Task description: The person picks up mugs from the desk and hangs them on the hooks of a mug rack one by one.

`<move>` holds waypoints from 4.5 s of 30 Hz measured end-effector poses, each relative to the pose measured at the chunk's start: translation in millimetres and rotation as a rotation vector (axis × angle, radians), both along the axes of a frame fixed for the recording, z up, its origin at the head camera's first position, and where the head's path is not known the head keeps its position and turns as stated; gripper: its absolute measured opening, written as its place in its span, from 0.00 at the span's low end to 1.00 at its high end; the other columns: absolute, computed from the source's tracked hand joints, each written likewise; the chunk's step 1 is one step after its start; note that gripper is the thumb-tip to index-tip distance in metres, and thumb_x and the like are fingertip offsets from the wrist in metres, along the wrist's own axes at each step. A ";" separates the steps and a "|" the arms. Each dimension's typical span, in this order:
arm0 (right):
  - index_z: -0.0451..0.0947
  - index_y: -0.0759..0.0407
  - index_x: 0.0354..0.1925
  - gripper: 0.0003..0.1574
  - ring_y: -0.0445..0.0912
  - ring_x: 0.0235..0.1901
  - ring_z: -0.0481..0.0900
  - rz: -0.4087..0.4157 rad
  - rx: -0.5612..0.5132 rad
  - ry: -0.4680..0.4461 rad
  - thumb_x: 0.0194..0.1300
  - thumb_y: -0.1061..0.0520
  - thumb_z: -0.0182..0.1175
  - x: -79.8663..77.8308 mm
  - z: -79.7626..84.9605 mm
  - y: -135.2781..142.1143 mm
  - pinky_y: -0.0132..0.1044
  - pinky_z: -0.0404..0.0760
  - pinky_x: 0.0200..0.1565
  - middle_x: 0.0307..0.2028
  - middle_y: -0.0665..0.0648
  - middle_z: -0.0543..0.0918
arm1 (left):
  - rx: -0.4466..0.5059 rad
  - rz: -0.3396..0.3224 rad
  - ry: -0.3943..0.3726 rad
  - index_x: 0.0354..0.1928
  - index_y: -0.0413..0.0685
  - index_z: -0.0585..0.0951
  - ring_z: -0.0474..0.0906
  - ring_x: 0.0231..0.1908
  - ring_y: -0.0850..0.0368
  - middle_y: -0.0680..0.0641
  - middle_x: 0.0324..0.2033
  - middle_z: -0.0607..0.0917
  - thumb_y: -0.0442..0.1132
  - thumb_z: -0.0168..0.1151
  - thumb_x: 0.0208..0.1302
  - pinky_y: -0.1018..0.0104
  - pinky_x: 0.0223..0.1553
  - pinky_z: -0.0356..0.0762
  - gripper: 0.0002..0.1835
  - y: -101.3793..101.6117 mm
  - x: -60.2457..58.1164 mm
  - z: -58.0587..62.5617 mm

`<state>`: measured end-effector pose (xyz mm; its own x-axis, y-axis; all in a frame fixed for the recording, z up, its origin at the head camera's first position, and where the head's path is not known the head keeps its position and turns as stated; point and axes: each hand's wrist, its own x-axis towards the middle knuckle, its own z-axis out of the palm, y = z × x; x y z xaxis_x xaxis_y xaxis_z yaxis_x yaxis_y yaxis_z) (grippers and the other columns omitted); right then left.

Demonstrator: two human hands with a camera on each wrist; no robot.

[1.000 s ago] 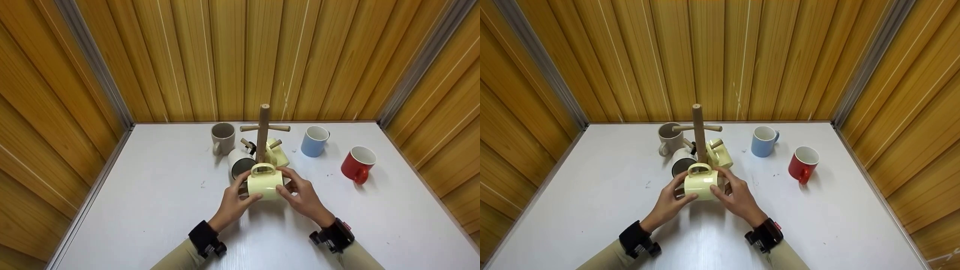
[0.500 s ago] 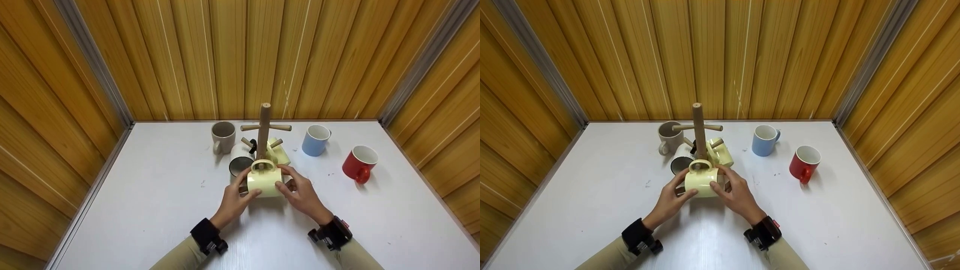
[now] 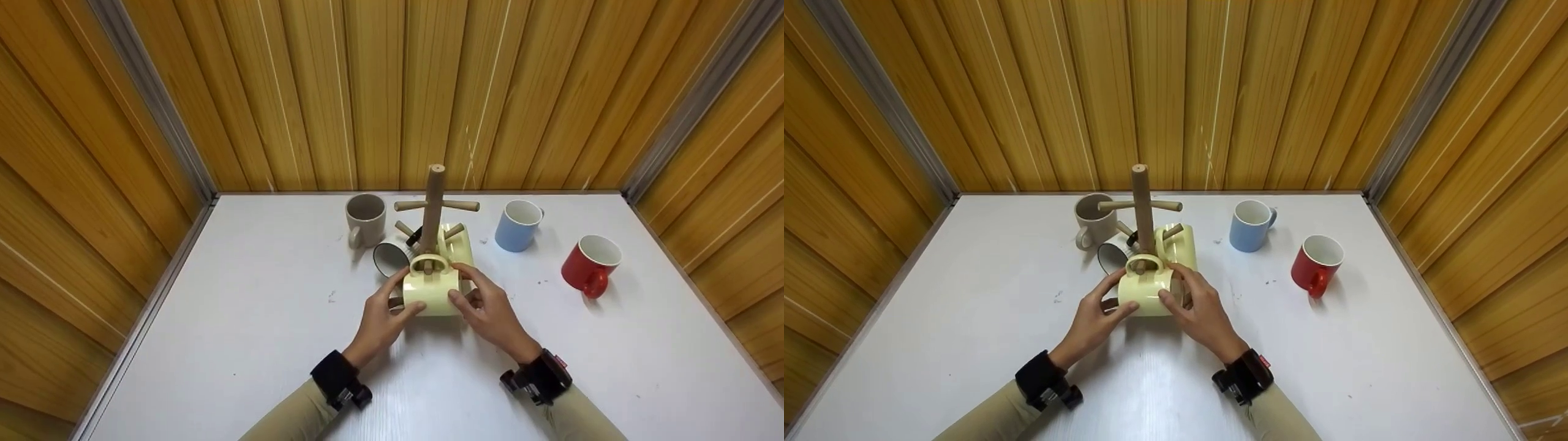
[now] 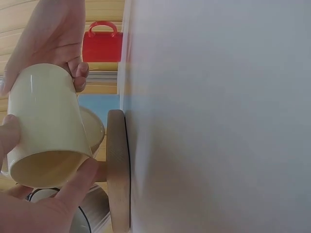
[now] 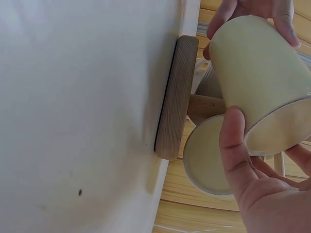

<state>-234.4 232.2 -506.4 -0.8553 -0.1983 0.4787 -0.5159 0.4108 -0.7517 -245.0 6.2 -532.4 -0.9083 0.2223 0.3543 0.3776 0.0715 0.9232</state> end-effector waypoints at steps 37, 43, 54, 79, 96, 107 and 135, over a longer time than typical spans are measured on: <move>0.69 0.52 0.72 0.34 0.48 0.26 0.86 -0.031 0.026 -0.111 0.73 0.52 0.65 -9.9 -16.2 3.1 0.36 0.84 0.27 0.54 0.61 0.81 | -0.057 0.024 0.096 0.71 0.25 0.65 0.83 0.52 0.37 0.28 0.56 0.80 0.27 0.66 0.66 0.49 0.56 0.82 0.34 1.6 10.6 28.3; 0.68 0.52 0.72 0.34 0.48 0.26 0.87 -0.031 0.027 -0.125 0.73 0.50 0.64 -9.1 -15.5 3.3 0.36 0.84 0.27 0.55 0.61 0.80 | -0.058 0.018 0.063 0.71 0.26 0.65 0.82 0.52 0.37 0.28 0.55 0.80 0.27 0.66 0.66 0.48 0.57 0.81 0.34 1.3 11.4 30.3; 0.68 0.50 0.73 0.34 0.48 0.28 0.87 -0.024 0.028 -0.128 0.74 0.50 0.63 -8.1 -14.6 3.0 0.36 0.85 0.27 0.57 0.61 0.80 | -0.086 0.032 0.056 0.72 0.28 0.65 0.82 0.53 0.37 0.28 0.59 0.78 0.28 0.66 0.67 0.47 0.57 0.80 0.34 2.7 7.3 23.8; 0.66 0.52 0.74 0.35 0.56 0.28 0.87 0.018 0.084 -0.147 0.75 0.48 0.62 -7.1 -12.2 9.8 0.37 0.85 0.26 0.55 0.64 0.83 | -0.117 0.150 0.099 0.70 0.39 0.73 0.86 0.47 0.43 0.36 0.62 0.79 0.37 0.71 0.67 0.59 0.42 0.88 0.31 -5.5 -1.6 12.5; 0.82 0.58 0.57 0.18 0.42 0.24 0.83 -0.204 0.193 0.002 0.74 0.53 0.64 -20.0 21.4 26.5 0.34 0.79 0.27 0.29 0.49 0.89 | -0.279 0.298 0.482 0.68 0.33 0.73 0.72 0.66 0.40 0.32 0.64 0.75 0.39 0.75 0.62 0.47 0.68 0.70 0.35 12.0 -5.1 52.2; 0.84 0.57 0.54 0.15 0.46 0.24 0.83 -0.232 0.171 0.057 0.72 0.54 0.66 -31.8 25.7 21.5 0.34 0.78 0.26 0.29 0.50 0.89 | -0.333 0.226 0.397 0.74 0.33 0.65 0.66 0.72 0.40 0.34 0.71 0.70 0.43 0.75 0.62 0.47 0.71 0.66 0.44 25.6 -17.9 68.4; 0.83 0.61 0.55 0.14 0.44 0.28 0.80 -0.218 0.185 0.088 0.74 0.60 0.62 -81.3 40.4 1.1 0.38 0.78 0.34 0.44 0.59 0.87 | -0.306 0.172 0.458 0.74 0.32 0.65 0.79 0.62 0.46 0.37 0.67 0.76 0.39 0.75 0.61 0.57 0.66 0.73 0.44 28.6 -30.0 63.5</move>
